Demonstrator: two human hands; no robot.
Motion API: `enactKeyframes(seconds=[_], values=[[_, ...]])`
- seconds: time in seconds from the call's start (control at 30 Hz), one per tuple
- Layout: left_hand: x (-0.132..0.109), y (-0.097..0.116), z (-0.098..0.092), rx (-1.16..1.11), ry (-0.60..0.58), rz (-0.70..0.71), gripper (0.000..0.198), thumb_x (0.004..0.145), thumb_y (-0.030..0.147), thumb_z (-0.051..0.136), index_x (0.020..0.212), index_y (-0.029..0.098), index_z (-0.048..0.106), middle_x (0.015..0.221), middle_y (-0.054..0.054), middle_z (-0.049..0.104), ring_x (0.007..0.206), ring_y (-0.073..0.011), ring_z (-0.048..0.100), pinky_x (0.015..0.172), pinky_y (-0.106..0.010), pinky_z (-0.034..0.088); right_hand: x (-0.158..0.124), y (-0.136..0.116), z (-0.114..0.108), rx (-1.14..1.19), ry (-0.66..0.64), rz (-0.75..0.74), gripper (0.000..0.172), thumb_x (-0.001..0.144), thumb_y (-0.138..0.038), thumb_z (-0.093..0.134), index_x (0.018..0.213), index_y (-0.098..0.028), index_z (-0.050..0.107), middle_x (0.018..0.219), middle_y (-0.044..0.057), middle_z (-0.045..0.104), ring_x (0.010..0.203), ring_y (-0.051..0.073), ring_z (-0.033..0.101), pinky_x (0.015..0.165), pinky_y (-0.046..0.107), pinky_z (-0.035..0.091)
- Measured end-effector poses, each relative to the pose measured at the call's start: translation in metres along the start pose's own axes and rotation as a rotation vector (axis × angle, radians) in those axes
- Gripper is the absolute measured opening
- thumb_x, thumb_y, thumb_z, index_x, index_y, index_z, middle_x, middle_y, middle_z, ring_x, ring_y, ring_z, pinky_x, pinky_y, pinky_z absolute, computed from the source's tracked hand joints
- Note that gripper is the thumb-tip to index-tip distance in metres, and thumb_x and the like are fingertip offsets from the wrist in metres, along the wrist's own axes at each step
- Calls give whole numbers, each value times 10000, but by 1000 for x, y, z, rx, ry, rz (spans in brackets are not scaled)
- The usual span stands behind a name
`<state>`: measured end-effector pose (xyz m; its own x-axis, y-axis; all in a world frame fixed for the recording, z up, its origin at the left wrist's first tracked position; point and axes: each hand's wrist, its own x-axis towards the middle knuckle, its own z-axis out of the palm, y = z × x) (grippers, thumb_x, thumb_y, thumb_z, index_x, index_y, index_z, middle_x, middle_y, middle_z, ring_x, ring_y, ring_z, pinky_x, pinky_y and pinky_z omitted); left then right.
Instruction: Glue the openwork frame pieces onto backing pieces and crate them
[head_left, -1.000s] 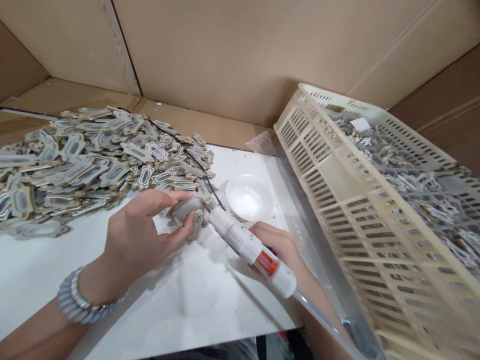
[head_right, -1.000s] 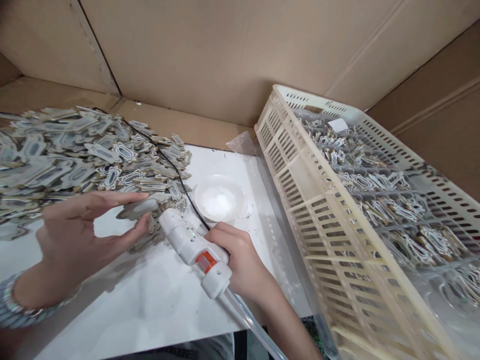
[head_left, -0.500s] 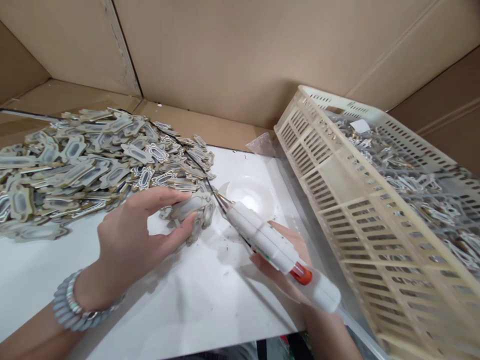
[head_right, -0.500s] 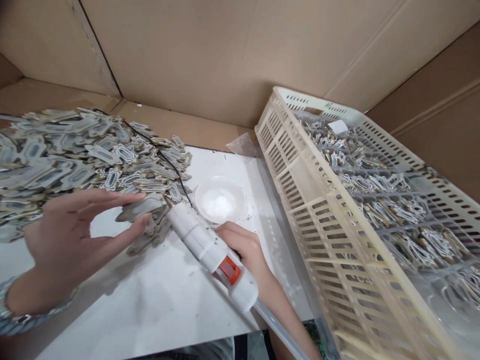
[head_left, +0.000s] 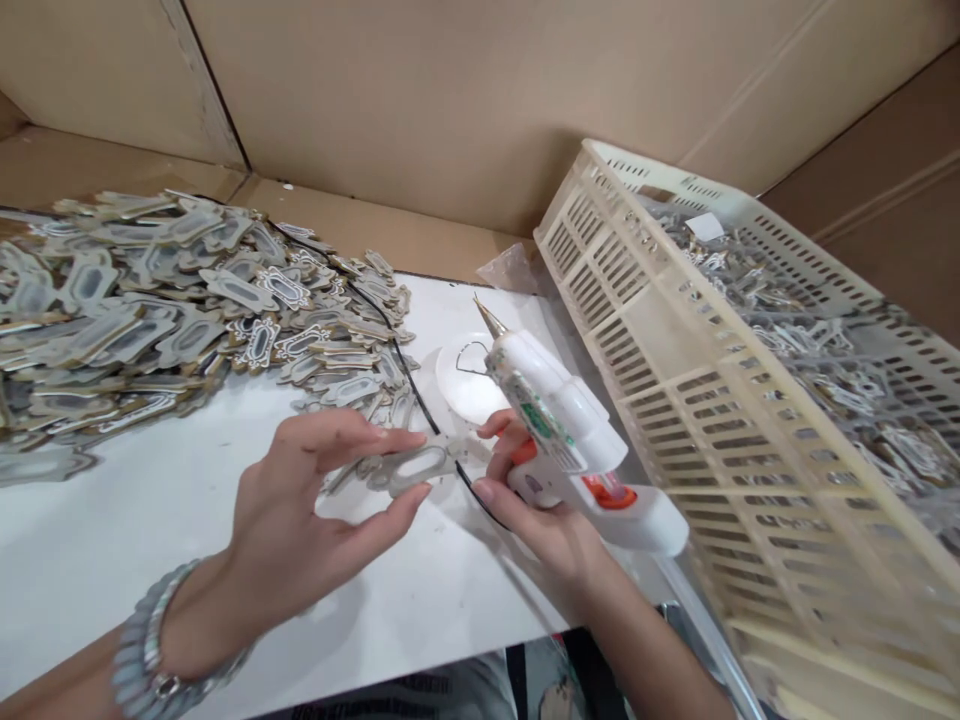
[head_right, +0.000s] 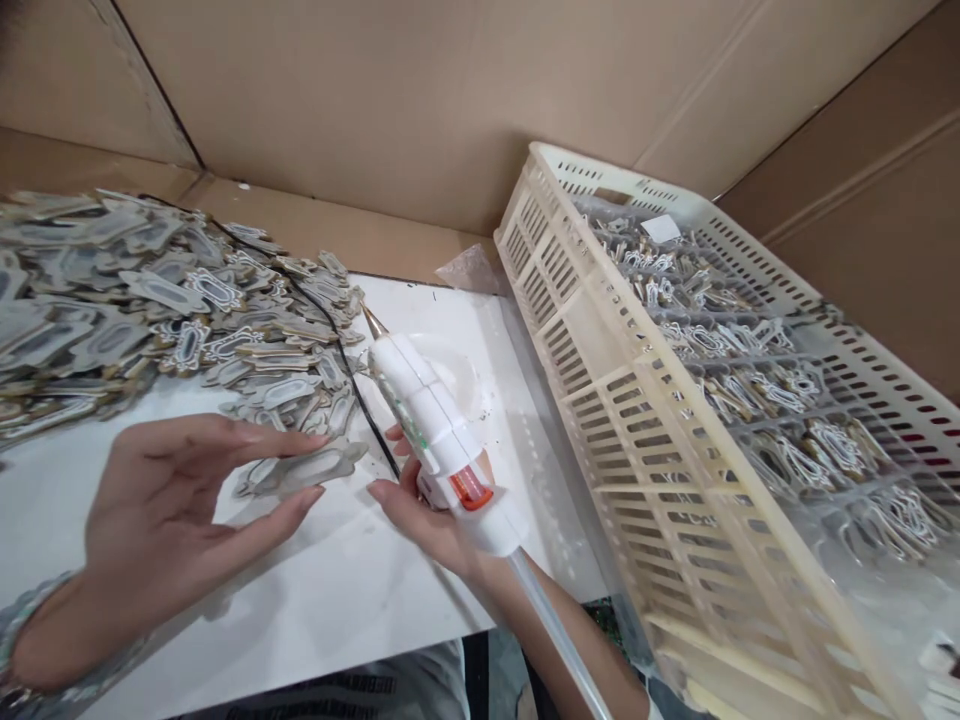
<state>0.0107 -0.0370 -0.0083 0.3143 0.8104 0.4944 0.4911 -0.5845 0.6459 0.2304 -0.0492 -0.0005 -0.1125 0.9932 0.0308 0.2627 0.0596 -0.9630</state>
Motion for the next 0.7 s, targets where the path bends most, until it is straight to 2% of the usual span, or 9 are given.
enactKeyframes(seconds=[0.07,0.2,0.3,0.4,0.47,0.57,0.63,0.7], values=[[-1,6,4,-159,83,-71,325,935,337,678,1179,301,465,954,-22,722,883,-231,787,771,-356,700,-1,-4,2,10,-43,32,284,815,-508,722,874,-252,613,860,41,669,567,137,575,489,271,539],[-4,11,7,-282,59,-101,307,909,311,718,1100,307,477,937,-4,738,880,-231,789,785,-373,695,0,-15,0,62,-110,88,266,785,-455,737,890,-253,600,613,-36,548,499,137,516,439,269,467],[-5,12,8,-334,38,-149,328,897,290,730,1059,306,444,955,-1,761,901,-237,789,801,-392,690,1,-17,0,99,-151,125,287,772,-458,731,915,-251,592,663,-20,558,506,133,491,451,283,457],[-1,12,7,-422,12,-203,318,889,263,727,1018,299,439,938,11,758,926,-225,786,809,-362,690,0,-14,0,141,-147,136,276,756,-431,734,910,-249,595,670,-20,532,468,118,424,439,291,411],[6,10,5,-512,-70,-226,294,901,246,697,1020,297,432,936,1,770,918,-223,788,763,-336,686,-1,-12,0,153,-159,128,252,753,-404,731,901,-247,601,644,-29,503,445,111,384,431,290,373],[16,6,-2,-644,-291,-289,212,952,228,583,1051,292,407,976,-44,806,838,-232,792,629,-323,650,-2,-11,-1,150,-177,118,231,755,-388,726,887,-250,596,643,-29,504,439,112,372,429,291,353],[20,2,-6,-685,-400,-363,177,972,230,531,1064,292,394,989,-47,813,805,-234,791,592,-322,620,-2,-11,-1,134,-176,106,221,749,-386,724,864,-258,585,619,-36,494,444,124,400,427,290,357],[21,-1,-8,-673,-461,-422,183,973,255,532,1073,296,385,961,-27,817,779,-228,787,569,-306,590,-1,-10,-1,116,-166,61,216,745,-377,727,828,-265,562,607,-40,497,470,140,457,446,289,393]])
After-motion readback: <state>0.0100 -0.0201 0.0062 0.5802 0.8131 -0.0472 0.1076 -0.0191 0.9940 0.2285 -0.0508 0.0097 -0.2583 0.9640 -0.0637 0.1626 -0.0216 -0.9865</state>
